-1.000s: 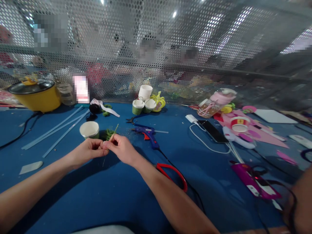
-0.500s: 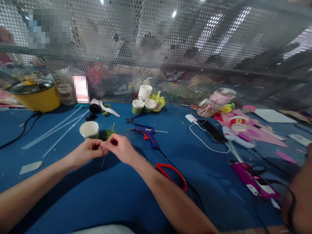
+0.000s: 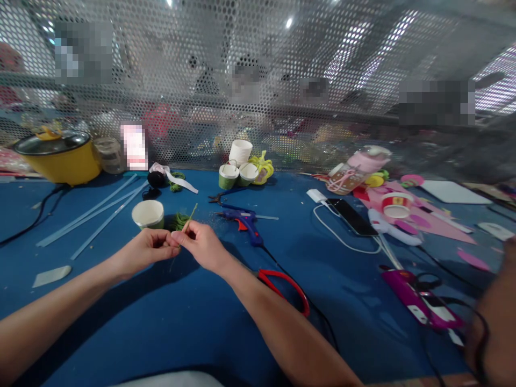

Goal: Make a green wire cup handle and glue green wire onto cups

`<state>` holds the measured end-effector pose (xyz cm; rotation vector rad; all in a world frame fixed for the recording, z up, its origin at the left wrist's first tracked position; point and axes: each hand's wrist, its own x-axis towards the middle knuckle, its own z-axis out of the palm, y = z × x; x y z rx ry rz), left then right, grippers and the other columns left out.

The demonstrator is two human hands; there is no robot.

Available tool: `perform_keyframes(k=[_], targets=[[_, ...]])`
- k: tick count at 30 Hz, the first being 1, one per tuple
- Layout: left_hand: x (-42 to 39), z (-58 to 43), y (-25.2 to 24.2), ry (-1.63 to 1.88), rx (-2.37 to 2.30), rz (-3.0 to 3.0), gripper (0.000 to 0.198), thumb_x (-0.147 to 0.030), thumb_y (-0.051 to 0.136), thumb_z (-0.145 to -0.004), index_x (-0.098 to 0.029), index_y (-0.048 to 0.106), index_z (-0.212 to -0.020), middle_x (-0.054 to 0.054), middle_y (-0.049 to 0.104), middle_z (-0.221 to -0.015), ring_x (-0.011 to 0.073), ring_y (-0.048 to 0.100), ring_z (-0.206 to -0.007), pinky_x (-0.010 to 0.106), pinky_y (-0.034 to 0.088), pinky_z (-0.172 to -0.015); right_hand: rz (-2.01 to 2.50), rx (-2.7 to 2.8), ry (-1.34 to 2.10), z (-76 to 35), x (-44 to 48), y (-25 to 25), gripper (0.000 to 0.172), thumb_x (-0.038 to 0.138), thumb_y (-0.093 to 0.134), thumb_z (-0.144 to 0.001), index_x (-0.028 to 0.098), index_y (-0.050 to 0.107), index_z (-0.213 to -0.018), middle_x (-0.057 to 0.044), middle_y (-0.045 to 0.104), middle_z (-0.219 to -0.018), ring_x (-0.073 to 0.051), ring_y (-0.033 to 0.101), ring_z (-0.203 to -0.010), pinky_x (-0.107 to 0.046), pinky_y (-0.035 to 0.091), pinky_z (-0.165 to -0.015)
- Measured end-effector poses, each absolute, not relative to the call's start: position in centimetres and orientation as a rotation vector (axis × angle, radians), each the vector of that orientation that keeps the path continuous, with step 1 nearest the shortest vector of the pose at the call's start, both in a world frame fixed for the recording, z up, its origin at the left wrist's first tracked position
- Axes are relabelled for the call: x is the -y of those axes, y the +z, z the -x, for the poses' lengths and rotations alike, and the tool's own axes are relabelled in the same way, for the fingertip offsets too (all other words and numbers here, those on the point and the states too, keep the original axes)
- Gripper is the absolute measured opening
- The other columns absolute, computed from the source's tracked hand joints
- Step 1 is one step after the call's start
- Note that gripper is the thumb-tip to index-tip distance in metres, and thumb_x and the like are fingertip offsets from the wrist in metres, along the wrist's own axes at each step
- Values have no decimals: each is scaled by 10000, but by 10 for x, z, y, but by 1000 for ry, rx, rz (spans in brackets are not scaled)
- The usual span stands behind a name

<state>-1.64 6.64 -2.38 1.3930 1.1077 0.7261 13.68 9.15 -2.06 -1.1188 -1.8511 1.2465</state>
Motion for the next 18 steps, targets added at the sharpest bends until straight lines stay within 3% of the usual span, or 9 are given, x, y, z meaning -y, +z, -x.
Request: perform_keyframes(k=[9,15,18], targets=[[-67,17,-30,745,-1076,-1421,221,-321,559,-701,-133,489,-608,-71,327,-503,55,228,-480,217,170,-457,1173,1879,1131,-137,-92,-23,315,401,536,-739,167,420,-561,50,382,-515,-75,316,-500,-221,257,-462],[-65,16,-20,721,-1076,-1290,190,-289,594,-638,-125,506,-602,-51,421,-528,50,251,-475,208,162,-445,972,1713,1540,-138,-92,-22,274,435,532,-736,168,476,-708,29,460,-624,-76,405,-509,-210,337,-448],[-66,16,-20,717,-1063,-1275,226,-326,600,-637,-129,499,-589,-59,389,-501,51,237,-468,212,150,-444,976,1725,1574,-139,-93,-24,273,429,537,-737,171,461,-689,37,455,-590,-71,403,-480,-208,337,-440]])
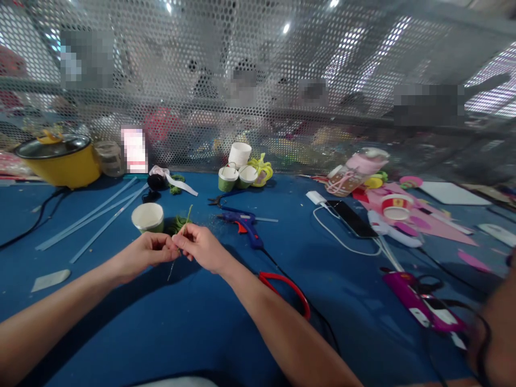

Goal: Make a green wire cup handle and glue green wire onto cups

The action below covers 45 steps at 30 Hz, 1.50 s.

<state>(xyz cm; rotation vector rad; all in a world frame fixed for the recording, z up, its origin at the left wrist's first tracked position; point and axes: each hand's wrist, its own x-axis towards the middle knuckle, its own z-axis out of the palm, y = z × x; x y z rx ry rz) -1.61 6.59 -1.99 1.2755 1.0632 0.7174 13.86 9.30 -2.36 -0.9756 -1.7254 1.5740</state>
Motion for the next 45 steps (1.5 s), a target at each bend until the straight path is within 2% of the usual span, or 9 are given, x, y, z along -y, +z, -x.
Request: perform_keyframes(k=[5,13,19,21,25,27,33,37,45], targets=[[-67,16,-28,749,-1082,-1356,252,-349,584,-667,-140,474,-580,-73,339,-477,55,235,-468,213,160,-448,1091,1846,1329,-139,-94,-25,279,405,513,-762,177,431,-625,67,370,-494,-66,327,-445,-209,260,-430],[-66,13,-30,774,-1114,-1448,229,-329,549,-691,-135,466,-602,-68,350,-508,58,256,-489,205,199,-458,1127,1874,1163,-137,-93,-25,312,423,561,-727,166,446,-591,43,430,-549,-81,350,-518,-215,293,-482],[-65,11,-30,802,-1112,-1434,226,-329,535,-700,-134,469,-607,-48,379,-546,64,278,-502,209,221,-467,1176,1854,1032,-136,-93,-26,361,445,575,-710,172,416,-536,45,410,-525,-82,353,-514,-218,296,-476],[-65,11,-30,795,-1100,-1426,228,-338,543,-695,-132,485,-616,-41,394,-555,66,289,-501,210,219,-465,1157,1838,1092,-137,-94,-26,360,457,580,-701,170,425,-550,45,413,-528,-79,356,-508,-213,300,-466],[-65,13,-28,737,-1072,-1315,261,-377,592,-655,-130,514,-623,-42,415,-550,57,282,-477,205,199,-445,942,1761,1532,-139,-95,-23,317,476,556,-713,169,475,-709,39,464,-597,-74,417,-501,-204,348,-446],[-65,14,-27,717,-1065,-1261,275,-394,604,-645,-130,528,-643,-54,398,-532,52,258,-461,203,183,-434,913,1727,1635,-139,-96,-22,316,471,563,-705,170,466,-709,39,473,-590,-73,429,-489,-205,357,-443],[-66,15,-28,772,-1094,-1352,245,-346,604,-652,-129,504,-601,-55,406,-522,54,271,-482,204,195,-455,1111,1862,1379,-139,-97,-21,259,387,530,-747,180,426,-632,76,389,-465,-59,341,-408,-201,251,-403],[-66,14,-32,772,-1127,-1436,209,-310,591,-656,-135,495,-594,-63,394,-501,59,281,-482,207,205,-466,1140,1912,1203,-138,-98,-23,273,365,551,-732,174,423,-586,73,355,-475,-64,307,-455,-208,239,-432],[-65,15,-36,772,-1152,-1498,207,-319,561,-683,-120,515,-653,-51,397,-556,66,285,-515,210,227,-483,1190,1924,1141,-137,-97,-23,282,356,574,-715,172,418,-569,66,371,-477,-67,307,-468,-210,232,-437]])
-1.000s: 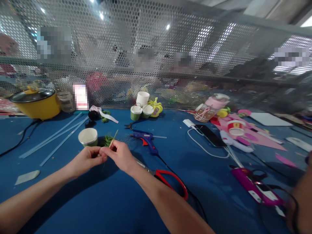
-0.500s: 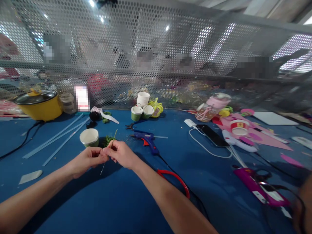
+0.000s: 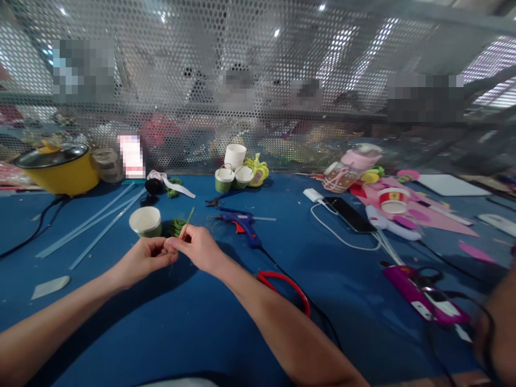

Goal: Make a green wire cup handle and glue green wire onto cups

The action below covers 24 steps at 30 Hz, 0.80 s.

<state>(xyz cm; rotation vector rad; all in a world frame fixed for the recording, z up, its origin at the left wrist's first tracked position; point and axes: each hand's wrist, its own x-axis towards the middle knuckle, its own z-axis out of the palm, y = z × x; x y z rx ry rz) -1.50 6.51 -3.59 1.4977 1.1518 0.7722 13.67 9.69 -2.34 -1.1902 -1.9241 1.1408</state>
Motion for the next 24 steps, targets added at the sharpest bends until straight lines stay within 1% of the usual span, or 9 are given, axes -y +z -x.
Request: perform_keyframes(k=[3,5,8,10,12,16,21,24], targets=[[-65,15,-35,780,-1133,-1466,216,-328,572,-674,-120,524,-645,-57,385,-543,64,285,-508,211,221,-482,1177,1898,1193,-137,-96,-23,297,376,591,-702,168,425,-572,62,388,-485,-64,318,-467,-202,241,-429],[-65,15,-32,789,-1099,-1410,218,-328,585,-663,-121,525,-632,-53,404,-546,63,302,-509,210,226,-484,1111,1866,1318,-138,-96,-22,288,398,590,-701,166,445,-611,52,432,-519,-62,345,-463,-196,264,-420],[-65,16,-27,761,-1073,-1282,217,-319,615,-637,-125,519,-624,-44,450,-559,51,300,-482,206,207,-460,941,1801,1565,-139,-96,-20,258,414,553,-729,167,480,-725,32,486,-599,-74,421,-490,-199,339,-429],[-65,17,-25,724,-1071,-1202,227,-320,632,-626,-129,509,-622,-48,448,-548,41,271,-453,206,173,-439,884,1783,1630,-140,-97,-20,239,397,544,-740,165,485,-738,26,489,-613,-83,453,-516,-207,375,-450],[-65,17,-23,705,-1059,-1187,233,-322,638,-630,-131,506,-616,-60,410,-517,41,254,-447,208,154,-434,907,1806,1599,-141,-97,-20,222,369,542,-749,163,475,-698,33,477,-585,-74,442,-490,-207,367,-448],[-66,19,-21,717,-1028,-1276,213,-301,625,-657,-126,513,-613,-75,330,-490,48,241,-467,213,153,-447,975,1856,1510,-142,-97,-21,216,344,517,-776,165,451,-672,63,428,-505,-55,388,-414,-200,303,-417],[-69,24,-17,662,-955,-1356,179,-300,562,-713,-122,539,-707,-65,352,-526,55,236,-484,215,158,-450,971,1832,1528,-142,-97,-21,226,355,501,-782,169,435,-673,69,417,-500,-52,376,-409,-200,287,-415],[-69,26,-17,661,-984,-1477,172,-284,535,-730,-126,518,-665,-63,358,-531,57,256,-492,211,186,-459,978,1861,1534,-143,-97,-22,223,358,496,-783,171,435,-678,71,413,-483,-57,377,-404,-202,284,-413]])
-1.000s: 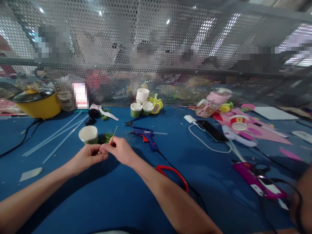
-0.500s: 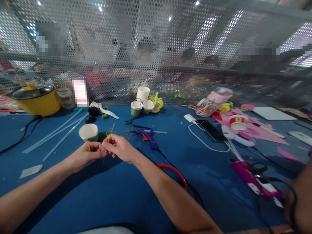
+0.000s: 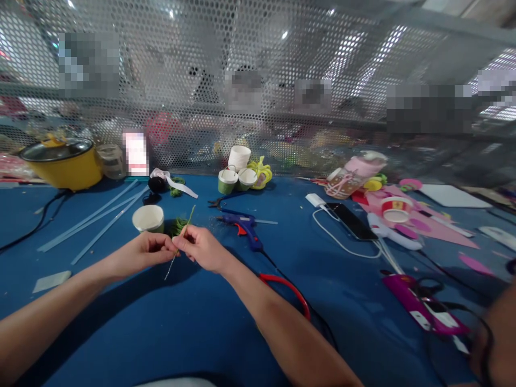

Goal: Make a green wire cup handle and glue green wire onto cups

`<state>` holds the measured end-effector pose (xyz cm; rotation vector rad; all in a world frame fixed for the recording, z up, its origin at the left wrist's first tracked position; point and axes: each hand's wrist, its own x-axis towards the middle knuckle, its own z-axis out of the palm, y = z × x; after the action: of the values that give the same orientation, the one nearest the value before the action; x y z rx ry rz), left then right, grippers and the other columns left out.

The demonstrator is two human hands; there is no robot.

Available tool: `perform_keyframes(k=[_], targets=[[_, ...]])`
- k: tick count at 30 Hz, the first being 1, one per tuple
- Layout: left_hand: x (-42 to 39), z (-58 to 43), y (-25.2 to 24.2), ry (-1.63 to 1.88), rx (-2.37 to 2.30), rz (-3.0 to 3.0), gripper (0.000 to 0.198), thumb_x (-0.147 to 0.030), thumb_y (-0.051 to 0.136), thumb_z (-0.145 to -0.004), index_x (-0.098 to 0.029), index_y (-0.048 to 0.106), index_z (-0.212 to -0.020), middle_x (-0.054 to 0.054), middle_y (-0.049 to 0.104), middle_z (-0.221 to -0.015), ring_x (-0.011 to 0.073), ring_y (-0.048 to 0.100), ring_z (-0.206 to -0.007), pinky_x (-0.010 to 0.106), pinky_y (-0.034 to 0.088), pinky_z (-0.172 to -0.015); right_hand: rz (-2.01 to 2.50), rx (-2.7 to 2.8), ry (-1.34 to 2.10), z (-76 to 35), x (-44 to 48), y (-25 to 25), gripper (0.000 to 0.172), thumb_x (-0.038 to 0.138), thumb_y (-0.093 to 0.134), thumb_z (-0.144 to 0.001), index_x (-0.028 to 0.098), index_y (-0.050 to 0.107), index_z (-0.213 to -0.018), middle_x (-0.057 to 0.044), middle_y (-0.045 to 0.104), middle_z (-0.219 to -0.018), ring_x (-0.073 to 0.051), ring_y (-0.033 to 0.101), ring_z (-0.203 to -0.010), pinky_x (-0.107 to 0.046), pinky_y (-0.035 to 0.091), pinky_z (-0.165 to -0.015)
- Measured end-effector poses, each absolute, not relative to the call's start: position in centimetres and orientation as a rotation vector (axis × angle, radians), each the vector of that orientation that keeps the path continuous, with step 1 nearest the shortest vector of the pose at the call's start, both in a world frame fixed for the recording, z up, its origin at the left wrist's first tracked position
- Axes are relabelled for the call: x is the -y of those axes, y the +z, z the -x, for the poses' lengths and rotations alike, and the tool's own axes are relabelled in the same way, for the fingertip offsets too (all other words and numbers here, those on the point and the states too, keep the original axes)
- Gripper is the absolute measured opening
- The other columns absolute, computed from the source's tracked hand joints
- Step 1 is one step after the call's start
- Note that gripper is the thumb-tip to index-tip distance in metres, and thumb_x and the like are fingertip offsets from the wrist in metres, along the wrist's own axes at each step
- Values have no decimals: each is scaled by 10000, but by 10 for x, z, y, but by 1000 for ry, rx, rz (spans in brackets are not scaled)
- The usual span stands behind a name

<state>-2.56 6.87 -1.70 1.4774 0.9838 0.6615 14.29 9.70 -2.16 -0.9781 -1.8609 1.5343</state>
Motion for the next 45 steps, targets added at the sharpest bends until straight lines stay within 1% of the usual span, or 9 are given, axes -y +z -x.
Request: perform_keyframes(k=[5,11,14,24,27,31,33,40,45], targets=[[-67,24,-16,675,-1084,-1644,158,-257,499,-737,-135,498,-637,-62,372,-525,58,278,-479,197,213,-449,1013,1898,1483,-142,-98,-22,222,362,489,-784,172,432,-683,72,399,-488,-62,374,-410,-206,287,-416],[-65,21,-15,691,-1156,-1647,159,-251,485,-723,-139,474,-610,-64,370,-511,58,274,-472,188,225,-438,1092,1972,1245,-140,-95,-20,223,339,493,-780,164,446,-650,67,366,-512,-63,333,-461,-206,267,-446],[-65,21,-16,708,-1174,-1631,156,-250,488,-716,-135,479,-611,-61,381,-513,58,281,-475,189,238,-444,1104,1988,1159,-139,-94,-19,228,332,493,-777,156,453,-637,56,383,-536,-68,323,-492,-209,265,-464],[-65,18,-24,735,-1173,-1596,207,-304,507,-718,-127,488,-613,-57,383,-516,59,279,-489,196,231,-452,1183,2002,1052,-137,-90,-18,260,335,521,-754,165,428,-582,55,392,-517,-73,326,-499,-214,262,-469],[-66,18,-23,729,-1139,-1548,238,-317,523,-716,-136,458,-576,-66,351,-496,54,254,-478,199,201,-444,1175,1965,1116,-138,-92,-20,294,382,535,-743,169,419,-577,56,382,-517,-72,332,-490,-213,270,-458],[-68,20,-21,728,-1061,-1408,234,-323,553,-706,-132,485,-590,-59,375,-515,54,263,-485,205,192,-454,999,1803,1500,-138,-92,-21,273,440,492,-767,172,457,-721,33,450,-616,-77,412,-507,-209,345,-450],[-68,20,-19,713,-1054,-1362,224,-323,567,-698,-129,505,-608,-61,375,-517,53,259,-482,206,184,-452,948,1721,1585,-139,-93,-22,275,445,510,-756,177,452,-736,36,455,-614,-76,424,-504,-208,362,-448],[-68,21,-18,690,-1045,-1371,220,-326,563,-712,-118,530,-648,-63,363,-528,56,257,-494,212,173,-462,1047,1810,1408,-140,-94,-22,250,392,510,-769,183,427,-659,70,396,-485,-63,366,-418,-203,287,-407],[-68,26,-17,674,-1013,-1401,206,-312,550,-726,-115,543,-670,-56,381,-542,58,270,-506,213,184,-468,1037,1772,1454,-139,-93,-21,249,393,495,-775,189,407,-663,80,390,-462,-57,339,-388,-199,264,-386]])
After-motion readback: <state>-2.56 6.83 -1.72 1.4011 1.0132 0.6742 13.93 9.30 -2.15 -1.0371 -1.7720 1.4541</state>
